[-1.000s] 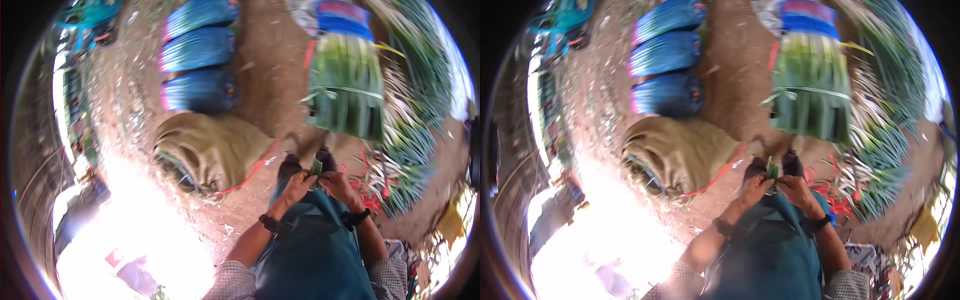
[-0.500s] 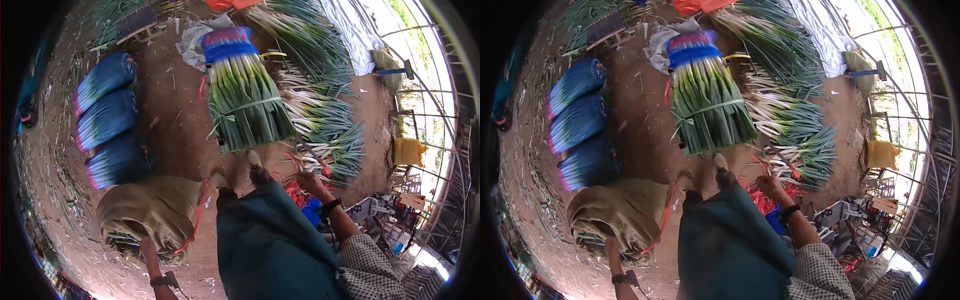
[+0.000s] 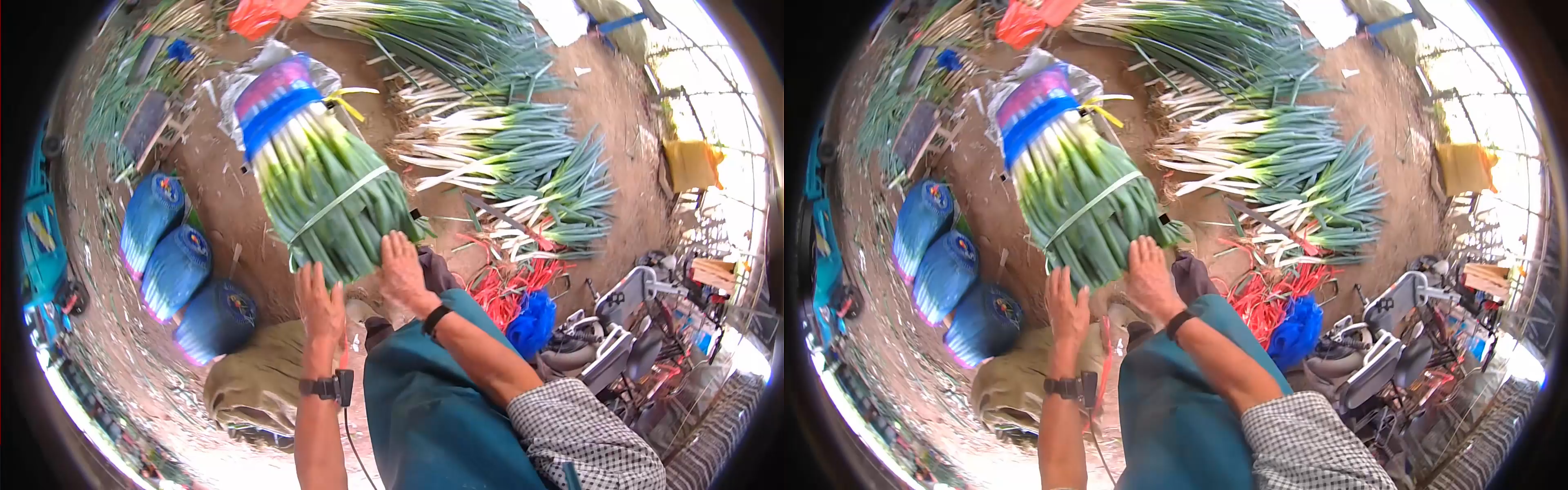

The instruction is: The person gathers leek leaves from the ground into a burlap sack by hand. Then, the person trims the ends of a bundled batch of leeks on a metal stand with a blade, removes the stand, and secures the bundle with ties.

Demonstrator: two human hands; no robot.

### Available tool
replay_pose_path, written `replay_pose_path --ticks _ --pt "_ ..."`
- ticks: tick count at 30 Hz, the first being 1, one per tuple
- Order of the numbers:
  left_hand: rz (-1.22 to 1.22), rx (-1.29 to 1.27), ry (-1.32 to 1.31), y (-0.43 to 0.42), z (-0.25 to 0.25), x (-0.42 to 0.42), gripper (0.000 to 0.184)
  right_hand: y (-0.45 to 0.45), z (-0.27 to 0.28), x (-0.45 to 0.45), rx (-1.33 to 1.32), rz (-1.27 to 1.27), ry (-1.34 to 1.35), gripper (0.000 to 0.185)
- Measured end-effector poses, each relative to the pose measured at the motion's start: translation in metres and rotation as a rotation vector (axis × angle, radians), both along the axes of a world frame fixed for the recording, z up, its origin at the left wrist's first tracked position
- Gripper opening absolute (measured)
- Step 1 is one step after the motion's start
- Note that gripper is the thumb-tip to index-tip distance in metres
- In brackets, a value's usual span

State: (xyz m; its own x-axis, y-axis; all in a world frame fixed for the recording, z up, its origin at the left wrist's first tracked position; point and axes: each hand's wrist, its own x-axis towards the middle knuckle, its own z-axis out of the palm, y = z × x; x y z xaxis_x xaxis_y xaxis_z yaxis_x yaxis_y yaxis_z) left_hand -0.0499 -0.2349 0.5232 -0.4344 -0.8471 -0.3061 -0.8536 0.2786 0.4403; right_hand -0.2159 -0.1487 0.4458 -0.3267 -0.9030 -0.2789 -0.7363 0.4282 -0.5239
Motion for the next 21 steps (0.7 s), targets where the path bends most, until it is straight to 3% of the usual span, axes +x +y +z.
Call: replay_pose_path --ticks 2,6,9,10,11,12,14,17,18,21 --pt "-0.162 -0.054 -0.027 -0.028 0.002 -0.061 0.054 -0.004 0.007 -0.003 -0.007 -0.041 -0.059 0.066" --pt "-0.505 -0.164 -0.025 -0.056 -0.055 -0.154 0.052 0.007 0.017 -0.035 -0.167 -0.01 -0.205 0.057" --pt "-0.623 -0.154 -0.112 -0.056 -0.101 -0.173 0.05 0.041 0.02 -0.078 -0.258 -0.088 -0.631 0.048" --pt "-0.643 -0.177 -0.155 -0.052 -0.106 -0.173 0.05 0.061 0.007 -0.09 -0.389 -0.249 -0.624 0.035" --pt "-0.66 -0.201 -0.202 -0.049 -0.109 -0.173 0.05 0.074 -0.001 -0.111 -0.161 -0.372 -0.646 0.026" --pt "-0.663 -0.184 -0.212 -0.049 -0.111 -0.172 0.048 0.084 -0.023 -0.123 -0.229 -0.468 -0.488 0.018" --pt "-0.685 -0.191 -0.238 -0.047 -0.116 -0.17 0.048 0.101 -0.06 -0.15 0.101 -0.391 -0.331 0.021" --pt "-0.657 -0.215 -0.171 -0.045 -0.101 -0.184 0.047 0.139 -0.098 -0.171 0.282 -0.389 -0.532 0.025" --pt "-0.618 -0.248 -0.101 -0.037 -0.093 -0.187 0.046 0.164 -0.11 -0.171 0.249 -0.429 -0.517 0.026" --pt "-0.634 -0.175 0.261 0.018 -0.06 -0.185 0.037 0.205 -0.067 -0.196 0.135 -0.679 -0.564 0.024"
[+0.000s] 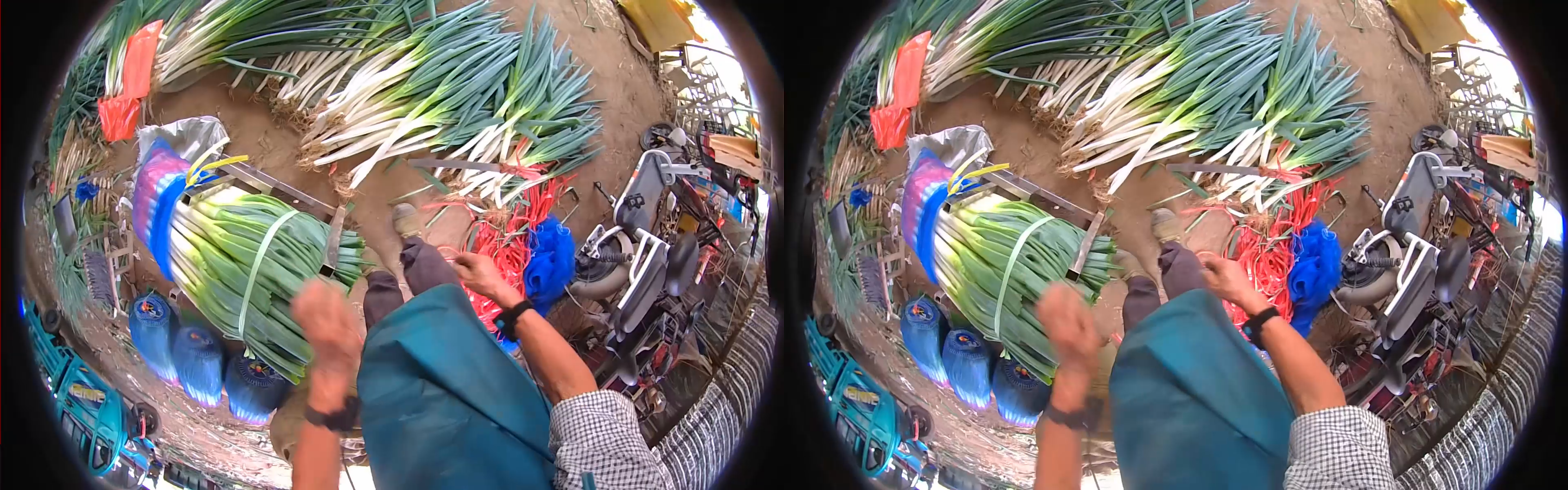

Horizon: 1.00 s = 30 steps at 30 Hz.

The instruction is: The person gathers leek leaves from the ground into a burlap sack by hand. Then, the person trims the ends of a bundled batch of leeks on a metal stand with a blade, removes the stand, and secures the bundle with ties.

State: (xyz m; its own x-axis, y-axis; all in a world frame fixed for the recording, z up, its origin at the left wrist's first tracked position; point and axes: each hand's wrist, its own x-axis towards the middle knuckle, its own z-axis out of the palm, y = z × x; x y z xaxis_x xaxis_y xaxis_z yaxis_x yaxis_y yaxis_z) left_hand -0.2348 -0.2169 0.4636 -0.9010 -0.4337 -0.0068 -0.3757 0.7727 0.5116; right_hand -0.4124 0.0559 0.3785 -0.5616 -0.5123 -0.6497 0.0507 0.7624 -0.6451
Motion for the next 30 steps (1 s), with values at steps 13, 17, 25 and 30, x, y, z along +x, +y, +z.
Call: replay_pose_path --ticks 13,17,25,30 --pt "1.403 1.848 0.474 0.085 -0.139 -0.056 0.037 0.118 -0.145 -0.146 0.286 0.077 0.111 0.027" --pt "1.433 1.716 0.538 0.101 -0.148 -0.043 0.03 0.074 -0.242 -0.137 0.246 0.171 0.115 0.029" --pt "1.429 1.706 0.515 0.102 -0.147 -0.041 0.02 0.003 -0.401 -0.105 0.533 0.265 0.327 0.018" --pt "1.381 1.716 0.481 0.104 -0.15 -0.041 0.018 -0.017 -0.359 -0.085 -0.045 0.645 0.449 0.017"
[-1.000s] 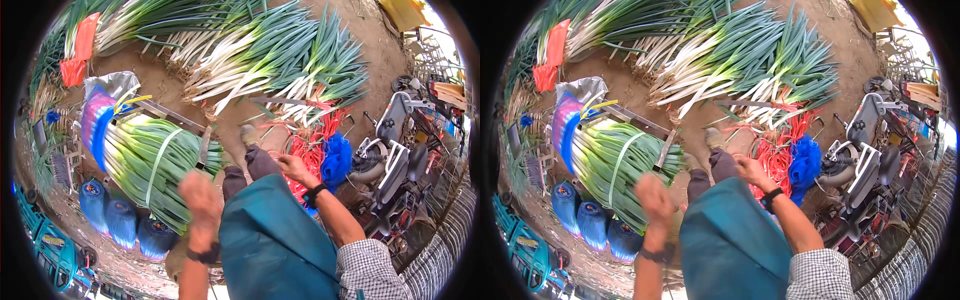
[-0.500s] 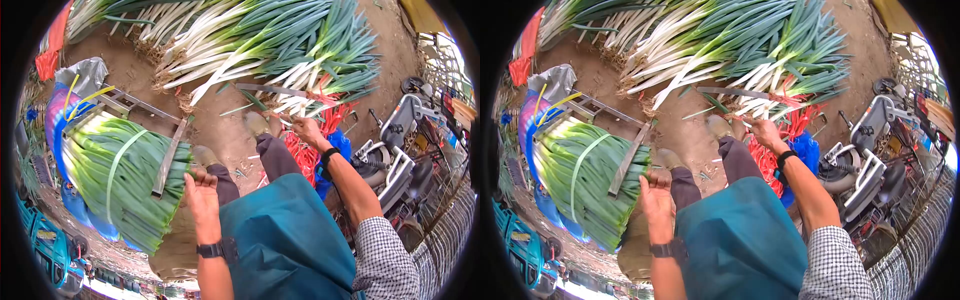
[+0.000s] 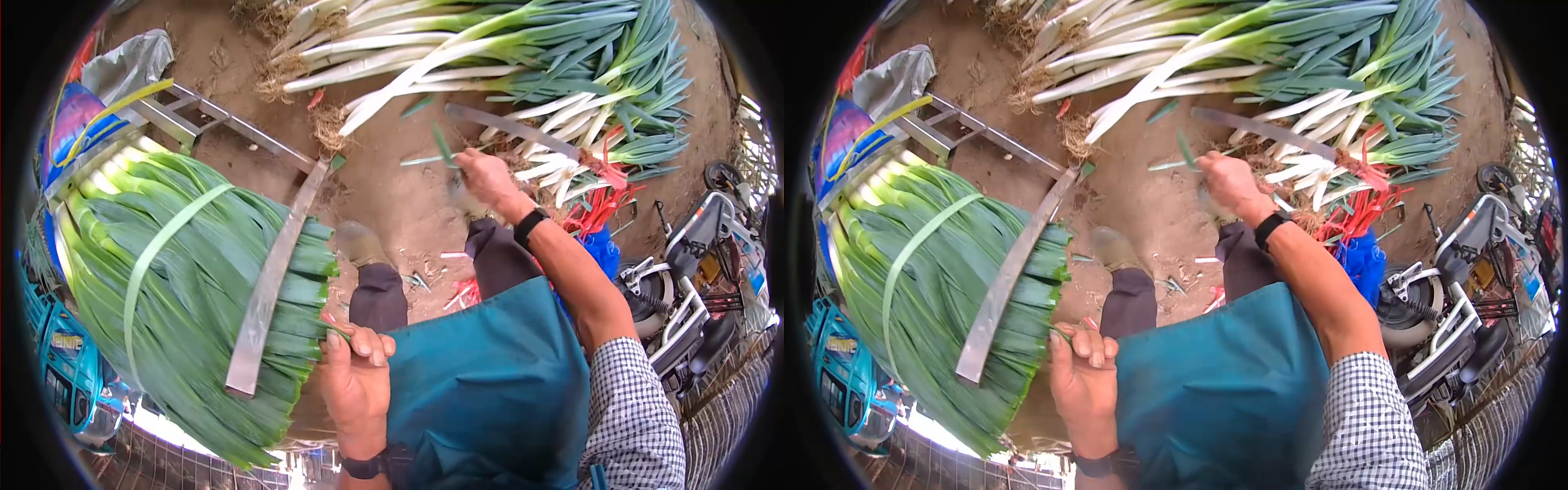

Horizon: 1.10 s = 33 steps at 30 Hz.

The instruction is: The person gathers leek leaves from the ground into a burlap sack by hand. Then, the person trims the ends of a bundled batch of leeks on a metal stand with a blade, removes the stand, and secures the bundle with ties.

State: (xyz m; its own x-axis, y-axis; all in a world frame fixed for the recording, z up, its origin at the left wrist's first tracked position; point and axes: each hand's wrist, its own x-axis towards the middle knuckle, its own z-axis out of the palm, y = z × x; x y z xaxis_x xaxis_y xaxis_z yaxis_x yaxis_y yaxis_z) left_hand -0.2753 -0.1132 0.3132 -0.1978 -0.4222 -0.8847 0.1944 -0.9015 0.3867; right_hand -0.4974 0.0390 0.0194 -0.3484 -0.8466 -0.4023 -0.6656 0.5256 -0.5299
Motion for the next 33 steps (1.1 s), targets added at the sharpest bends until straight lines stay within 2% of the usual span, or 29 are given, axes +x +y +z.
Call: replay_pose_path --ticks 2,3,4,6,7,9,12,15,18,19,20,21,22,24,27,28,30,32,33 --pt "-0.026 -0.011 -0.021 -0.002 0.0 0.0 0.017 -0.039 -0.008 -0.008 -0.106 0.146 0.13 0.027" --pt "0.051 0.017 -0.012 -0.002 -0.002 0.006 0.017 -0.063 -0.017 -0.015 -0.08 0.139 0.187 0.03" --pt "0.026 0.014 -0.012 -0.005 -0.003 0.006 0.017 -0.087 -0.031 -0.018 -0.056 0.128 0.23 0.034" --pt "-0.022 0.017 -0.026 -0.006 -0.004 0.009 0.019 -0.12 -0.043 -0.029 0.17 0.155 0.195 0.032" --pt "-0.032 0.001 -0.045 -0.005 -0.006 0.013 0.021 -0.126 -0.048 -0.027 0.123 0.135 0.209 0.032" --pt "-0.038 -0.015 -0.065 -0.005 -0.008 0.014 0.02 -0.115 -0.06 -0.022 0.091 0.146 0.232 0.023" --pt "-0.04 -0.045 -0.048 -0.002 -0.008 0.008 0.02 -0.069 -0.032 -0.006 0.081 0.144 0.121 0.015" --pt "-0.024 -0.039 -0.065 -0.001 -0.002 0.006 0.019 -0.052 -0.008 0.001 0.199 0.219 0.073 0.015" --pt "-0.011 -0.057 -0.075 0.0 -0.005 0.008 0.019 -0.071 -0.02 -0.009 0.117 0.225 0.129 0.015" --pt "-0.015 -0.076 -0.064 0.0 -0.009 0.007 0.019 -0.088 -0.023 -0.015 0.088 0.158 0.168 0.015" --pt "-0.02 -0.087 -0.068 0.001 -0.011 0.008 0.018 -0.094 -0.049 -0.018 -0.036 0.044 0.227 0.014" --pt "-0.029 -0.094 -0.078 0.002 -0.012 0.011 0.018 -0.103 -0.065 -0.022 -0.047 -0.004 0.29 0.014" --pt "-0.041 -0.108 -0.09 0.001 -0.016 0.014 0.017 -0.112 -0.07 -0.023 0.055 -0.089 0.246 0.012" --pt "-0.061 -0.116 -0.108 0.005 -0.02 0.017 0.016 -0.116 -0.073 -0.025 0.115 -0.063 0.218 0.005" --pt "-0.059 -0.106 -0.052 0.004 -0.018 0.018 0.018 -0.085 -0.063 -0.014 0.102 -0.111 0.122 0.005" --pt "-0.088 -0.128 -0.068 0.003 -0.02 0.012 0.019 -0.071 -0.053 -0.01 -0.061 -0.103 0.073 0.007" --pt "-0.152 -0.171 -0.12 0.002 -0.016 0.005 0.024 -0.07 -0.003 -0.004 0.198 -0.08 -0.202 0.012" --pt "-0.178 -0.198 -0.179 0.002 -0.018 0.006 0.029 -0.081 0.063 0.01 0.177 -0.265 -0.669 0.017" --pt "-0.159 -0.18 -0.212 0.002 -0.017 0.0 0.029 -0.086 0.099 0.023 0.098 -0.251 -0.8 0.018"
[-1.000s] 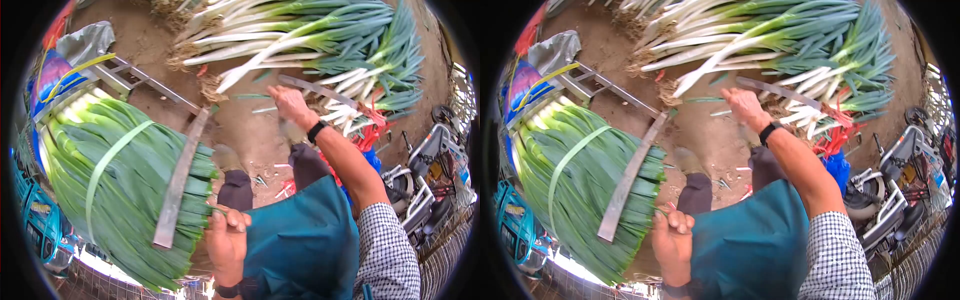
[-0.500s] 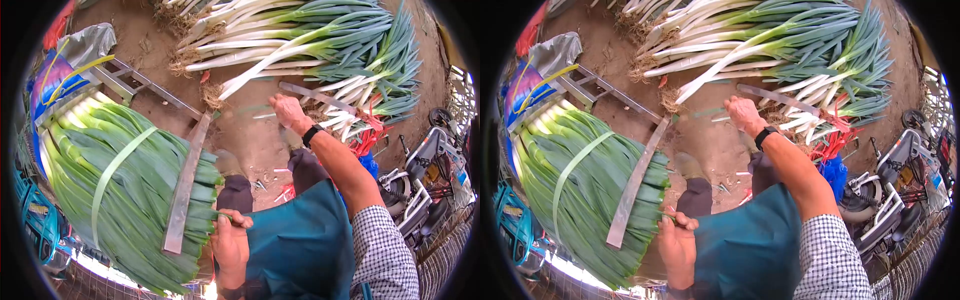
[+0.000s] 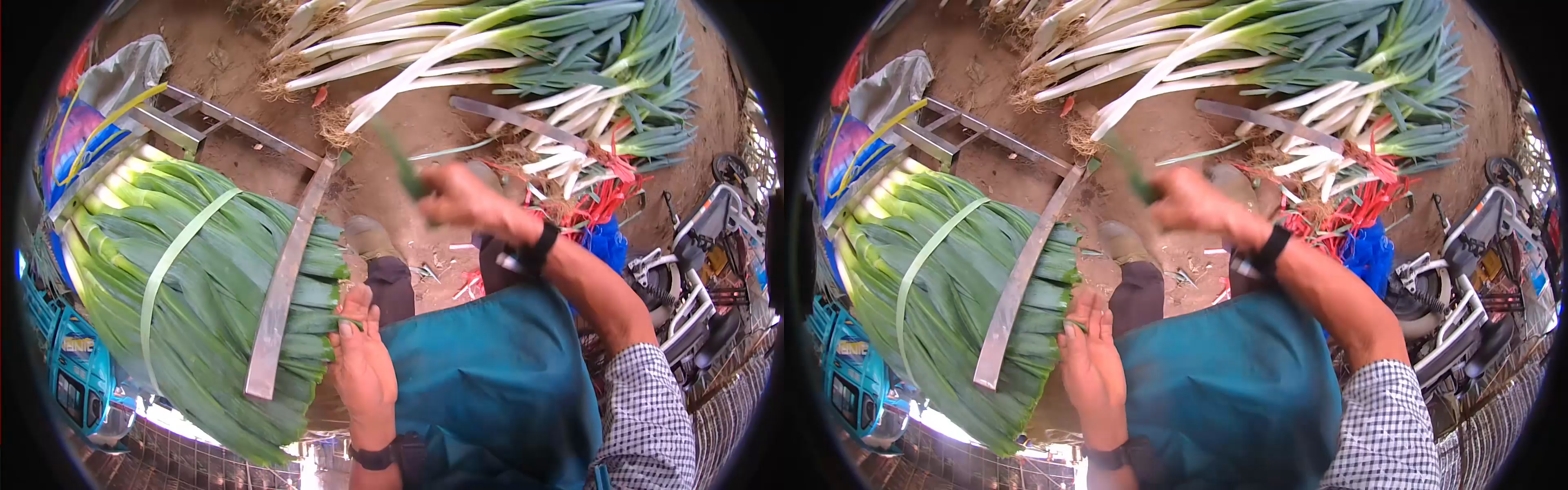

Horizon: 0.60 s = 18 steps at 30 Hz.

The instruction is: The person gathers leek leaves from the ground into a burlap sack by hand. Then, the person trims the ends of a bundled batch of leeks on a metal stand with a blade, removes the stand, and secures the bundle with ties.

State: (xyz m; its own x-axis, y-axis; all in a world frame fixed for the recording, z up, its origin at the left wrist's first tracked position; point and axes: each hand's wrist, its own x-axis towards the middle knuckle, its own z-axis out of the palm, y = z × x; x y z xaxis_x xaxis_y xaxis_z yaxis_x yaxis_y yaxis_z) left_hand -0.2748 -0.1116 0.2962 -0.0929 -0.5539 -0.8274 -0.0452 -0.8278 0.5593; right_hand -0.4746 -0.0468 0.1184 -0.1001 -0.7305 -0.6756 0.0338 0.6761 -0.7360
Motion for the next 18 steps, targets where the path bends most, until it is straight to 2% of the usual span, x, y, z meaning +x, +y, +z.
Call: replay_pose_path --ticks 3,5,6,7,10,13,14,15,16,17,18 --pt "0.072 0.067 0.062 0.0 0.008 -0.005 0.034 -0.024 0.112 0.026 -0.256 0.042 -0.218 0.02" --pt "0.12 0.114 0.156 0.002 0.013 0.003 0.036 -0.029 0.151 0.056 -0.143 0.198 -0.177 0.02" --pt "0.129 0.13 0.064 0.0 0.021 -0.007 0.034 -0.027 0.159 0.073 -0.178 0.142 -0.082 0.021" --pt "0.119 0.136 0.12 0.0 0.021 -0.011 0.03 -0.023 0.159 0.086 -0.209 0.093 0.021 0.022" --pt "0.113 0.067 0.011 0.005 0.017 -0.005 0.023 -0.014 0.168 0.085 -0.256 0.281 0.16 0.028" --pt "0.115 0.081 -0.021 0.004 0.018 -0.01 0.019 0.009 0.189 0.06 -0.187 0.289 -0.093 0.028" --pt "0.191 0.106 -0.044 0.004 0.019 -0.016 0.018 0.019 0.197 0.033 -0.19 0.249 -0.137 0.026" --pt "0.187 0.103 -0.022 0.005 0.02 -0.019 0.019 0.049 0.175 0.034 -0.227 0.068 -0.067 0.025" --pt "0.18 0.098 -0.005 0.004 0.022 -0.019 0.019 0.058 0.177 -0.017 -0.008 0.042 -0.075 0.027" --pt "0.174 0.087 0.009 0.004 0.023 -0.02 0.019 0.101 0.132 -0.032 -0.086 -0.077 0.187 0.027" --pt "0.167 0.047 -0.046 0.006 0.023 -0.025 0.02 0.124 0.107 -0.061 0.154 0.053 0.486 0.022"
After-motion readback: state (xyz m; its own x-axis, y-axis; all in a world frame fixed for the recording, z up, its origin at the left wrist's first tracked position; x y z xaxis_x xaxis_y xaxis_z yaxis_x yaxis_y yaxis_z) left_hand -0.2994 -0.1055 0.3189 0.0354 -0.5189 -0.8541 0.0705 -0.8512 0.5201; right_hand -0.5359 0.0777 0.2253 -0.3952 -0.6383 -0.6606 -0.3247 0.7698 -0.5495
